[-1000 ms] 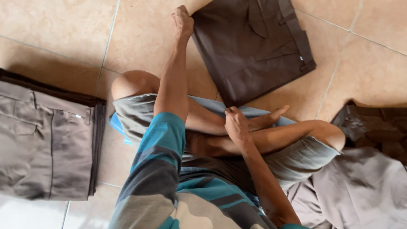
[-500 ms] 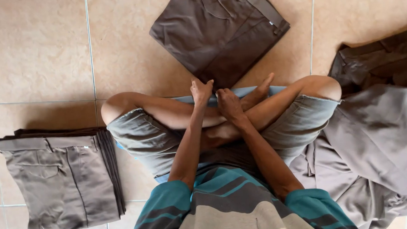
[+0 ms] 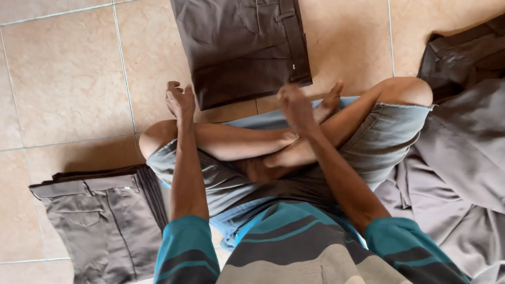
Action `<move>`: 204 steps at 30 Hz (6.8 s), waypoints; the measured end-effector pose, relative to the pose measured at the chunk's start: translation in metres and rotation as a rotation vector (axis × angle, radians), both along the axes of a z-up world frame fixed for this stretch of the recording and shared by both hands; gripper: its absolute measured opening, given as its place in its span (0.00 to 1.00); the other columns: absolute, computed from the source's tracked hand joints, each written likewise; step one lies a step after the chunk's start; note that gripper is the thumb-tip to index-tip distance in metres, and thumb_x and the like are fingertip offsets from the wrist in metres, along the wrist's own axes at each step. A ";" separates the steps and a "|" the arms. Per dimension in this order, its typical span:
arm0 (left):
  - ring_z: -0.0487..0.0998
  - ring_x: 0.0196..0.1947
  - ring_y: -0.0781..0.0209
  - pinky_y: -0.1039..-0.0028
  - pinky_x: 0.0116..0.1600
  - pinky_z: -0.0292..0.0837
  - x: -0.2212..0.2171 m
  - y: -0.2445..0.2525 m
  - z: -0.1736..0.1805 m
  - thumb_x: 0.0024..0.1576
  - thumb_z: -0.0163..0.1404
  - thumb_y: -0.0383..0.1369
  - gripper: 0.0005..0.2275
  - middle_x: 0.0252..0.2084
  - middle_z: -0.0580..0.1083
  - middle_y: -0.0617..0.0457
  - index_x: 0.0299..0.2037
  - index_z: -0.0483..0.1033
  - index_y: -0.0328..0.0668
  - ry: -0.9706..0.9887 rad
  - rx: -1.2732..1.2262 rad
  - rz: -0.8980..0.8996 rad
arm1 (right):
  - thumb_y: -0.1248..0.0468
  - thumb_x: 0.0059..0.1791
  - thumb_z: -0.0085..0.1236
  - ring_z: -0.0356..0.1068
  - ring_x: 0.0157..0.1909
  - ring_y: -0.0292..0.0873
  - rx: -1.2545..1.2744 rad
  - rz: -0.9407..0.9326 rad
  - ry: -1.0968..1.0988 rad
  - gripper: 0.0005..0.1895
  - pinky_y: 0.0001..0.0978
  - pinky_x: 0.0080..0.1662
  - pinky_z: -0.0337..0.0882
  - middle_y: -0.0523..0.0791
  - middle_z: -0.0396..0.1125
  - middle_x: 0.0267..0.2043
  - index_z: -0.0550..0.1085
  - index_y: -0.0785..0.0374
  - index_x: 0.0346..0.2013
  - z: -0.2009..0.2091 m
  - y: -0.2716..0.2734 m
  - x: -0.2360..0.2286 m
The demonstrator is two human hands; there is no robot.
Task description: Folding brown trousers while sitting on the floor.
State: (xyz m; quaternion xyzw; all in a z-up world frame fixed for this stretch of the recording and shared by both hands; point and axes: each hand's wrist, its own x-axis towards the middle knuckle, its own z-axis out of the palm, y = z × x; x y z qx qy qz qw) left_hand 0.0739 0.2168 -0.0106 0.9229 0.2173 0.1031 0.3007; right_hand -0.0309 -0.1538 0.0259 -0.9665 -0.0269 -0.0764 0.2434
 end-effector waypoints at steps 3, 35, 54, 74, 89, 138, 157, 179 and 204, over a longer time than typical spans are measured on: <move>0.81 0.43 0.38 0.51 0.48 0.76 -0.013 -0.023 0.009 0.52 0.63 0.37 0.15 0.37 0.76 0.43 0.44 0.74 0.44 -0.011 0.033 -0.037 | 0.52 0.60 0.46 0.75 0.41 0.56 -0.085 -0.185 -0.278 0.14 0.48 0.40 0.77 0.49 0.69 0.39 0.72 0.57 0.50 -0.019 -0.038 0.045; 0.49 0.73 0.19 0.28 0.72 0.47 -0.025 -0.089 0.075 0.59 0.59 0.26 0.37 0.76 0.43 0.26 0.76 0.50 0.37 0.157 0.088 -0.227 | 0.70 0.52 0.60 0.60 0.62 0.71 0.046 -0.314 0.303 0.37 0.65 0.57 0.64 0.64 0.53 0.65 0.52 0.66 0.70 0.084 -0.025 0.051; 0.70 0.62 0.34 0.43 0.62 0.69 0.003 -0.047 -0.027 0.62 0.52 0.31 0.21 0.60 0.67 0.40 0.65 0.64 0.40 0.160 -0.112 0.033 | 0.49 0.54 0.64 0.68 0.61 0.65 0.442 -0.441 0.391 0.37 0.64 0.53 0.71 0.61 0.66 0.62 0.63 0.67 0.69 -0.106 -0.097 0.083; 0.75 0.54 0.24 0.39 0.58 0.74 0.005 -0.058 -0.031 0.50 0.67 0.37 0.34 0.56 0.68 0.32 0.63 0.62 0.35 0.027 -0.046 0.073 | 0.52 0.60 0.59 0.49 0.74 0.74 0.317 -0.382 0.240 0.41 0.72 0.69 0.56 0.70 0.49 0.73 0.49 0.72 0.76 -0.057 -0.077 0.081; 0.72 0.60 0.26 0.42 0.58 0.74 -0.011 -0.074 0.004 0.58 0.57 0.30 0.19 0.54 0.74 0.26 0.60 0.71 0.45 -0.044 0.010 -0.194 | 0.52 0.54 0.65 0.74 0.52 0.65 0.220 -0.382 0.092 0.31 0.60 0.50 0.76 0.62 0.69 0.53 0.66 0.69 0.63 -0.048 -0.076 0.088; 0.72 0.60 0.36 0.52 0.58 0.72 0.061 -0.060 0.000 0.54 0.60 0.51 0.34 0.59 0.73 0.36 0.62 0.65 0.33 0.227 -0.339 -0.082 | 0.38 0.55 0.44 0.67 0.55 0.63 0.328 -0.410 0.419 0.37 0.56 0.52 0.66 0.59 0.69 0.52 0.65 0.70 0.61 0.038 -0.062 0.127; 0.75 0.51 0.42 0.54 0.50 0.72 0.069 -0.057 0.004 0.52 0.62 0.51 0.30 0.51 0.73 0.40 0.53 0.68 0.34 0.322 -0.252 -0.076 | 0.44 0.57 0.48 0.66 0.56 0.63 0.271 -0.433 0.365 0.28 0.58 0.50 0.67 0.56 0.64 0.57 0.63 0.65 0.57 0.038 -0.061 0.127; 0.47 0.79 0.41 0.33 0.74 0.43 0.152 -0.098 -0.003 0.66 0.54 0.42 0.32 0.79 0.45 0.43 0.76 0.53 0.44 0.011 0.373 -0.437 | 0.45 0.63 0.38 0.61 0.69 0.65 -0.496 -0.328 -0.216 0.33 0.64 0.60 0.65 0.59 0.55 0.73 0.60 0.67 0.73 -0.007 -0.003 0.094; 0.47 0.82 0.36 0.40 0.81 0.48 0.097 -0.109 0.000 0.70 0.59 0.42 0.41 0.82 0.36 0.41 0.81 0.38 0.46 -0.138 0.341 -0.240 | 0.40 0.60 0.40 0.56 0.73 0.61 -0.651 -0.419 -0.060 0.37 0.60 0.65 0.63 0.55 0.53 0.75 0.57 0.63 0.75 -0.019 -0.004 0.102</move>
